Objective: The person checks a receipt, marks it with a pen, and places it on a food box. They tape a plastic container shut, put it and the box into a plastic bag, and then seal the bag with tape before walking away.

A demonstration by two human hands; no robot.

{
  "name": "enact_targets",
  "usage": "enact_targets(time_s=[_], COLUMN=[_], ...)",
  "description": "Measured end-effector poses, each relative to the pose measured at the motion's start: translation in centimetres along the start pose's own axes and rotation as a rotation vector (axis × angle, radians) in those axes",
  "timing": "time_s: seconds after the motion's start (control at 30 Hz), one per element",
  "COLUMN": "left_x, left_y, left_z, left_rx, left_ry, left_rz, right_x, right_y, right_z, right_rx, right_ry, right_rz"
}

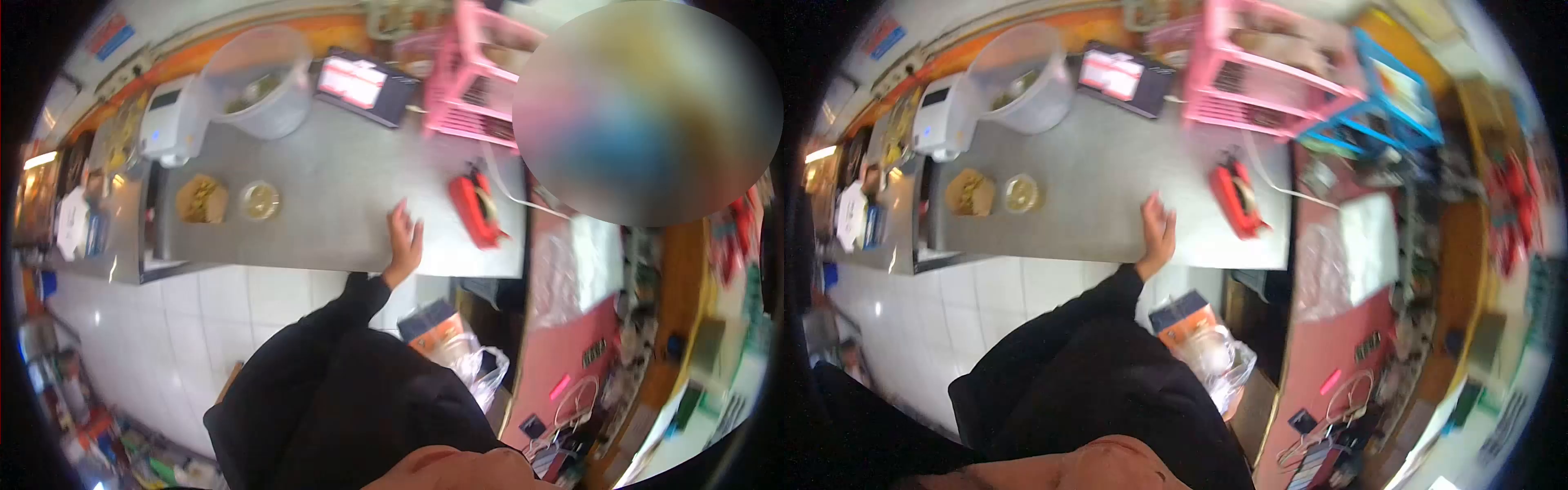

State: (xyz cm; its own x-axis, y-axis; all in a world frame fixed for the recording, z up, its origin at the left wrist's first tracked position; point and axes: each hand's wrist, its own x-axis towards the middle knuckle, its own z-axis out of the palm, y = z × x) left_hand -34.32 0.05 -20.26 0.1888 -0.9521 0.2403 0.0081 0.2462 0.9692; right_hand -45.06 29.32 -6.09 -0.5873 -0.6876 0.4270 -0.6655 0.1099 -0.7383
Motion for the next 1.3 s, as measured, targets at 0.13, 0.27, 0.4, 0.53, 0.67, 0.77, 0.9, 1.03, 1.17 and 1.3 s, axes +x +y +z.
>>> enact_targets(time_s=[0.13, 0.27, 0.4, 0.53, 0.67, 0.77, 0.9, 1.03, 1.17, 1.3], left_x=[-22.9, -43.8, -49.9, -52.4, -52.7, -53.3, -57.6, -63.1, -67.9, -71.6], left_y=[3.8, 2.3, 11.5, 17.5, 21.0, 22.1, 20.4, 22.8, 28.2, 28.9], left_z=[0.8, -1.3, 5.4, 14.7, 21.0, 23.1, 25.5, 27.4, 28.8, 31.8], left_rx=[-0.061, -0.119, -0.352, -0.351, -0.389, -0.326, -0.297, -0.32, -0.346, -0.455], left_ry=[-0.551, -1.651, -1.873, -1.698, -1.414, -1.319, -1.258, -1.195, -1.291, -1.243], left_rz=[-0.108, -0.682, -0.249, -0.293, -0.343, -0.388, -0.478, -0.485, -0.425, -0.38], right_x=[-10.6, -23.2, -29.1, -32.2, -34.2, -35.1, -36.8, -38.7, -41.5, -42.4], right_y=[-0.9, -3.9, -9.0, -8.2, -2.9, 1.0, 5.6, 10.9, 17.4, 19.9], right_z=[-13.3, -23.6, -31.4, -38.4, -43.2, -46.8, -52.3, -57.8, -62.8, -69.6], right_rx=[-0.13, -0.261, -0.531, -0.607, -0.585, -0.363, -0.265, -0.053, -0.013, 0.076], right_ry=[0.357, 0.803, 1.095, 1.309, 1.496, 1.63, 1.602, 1.429, 1.27, 0.77], right_rz=[0.108, 0.288, 0.319, 0.319, 0.361, 0.373, 0.41, 0.567, 0.597, 0.666])
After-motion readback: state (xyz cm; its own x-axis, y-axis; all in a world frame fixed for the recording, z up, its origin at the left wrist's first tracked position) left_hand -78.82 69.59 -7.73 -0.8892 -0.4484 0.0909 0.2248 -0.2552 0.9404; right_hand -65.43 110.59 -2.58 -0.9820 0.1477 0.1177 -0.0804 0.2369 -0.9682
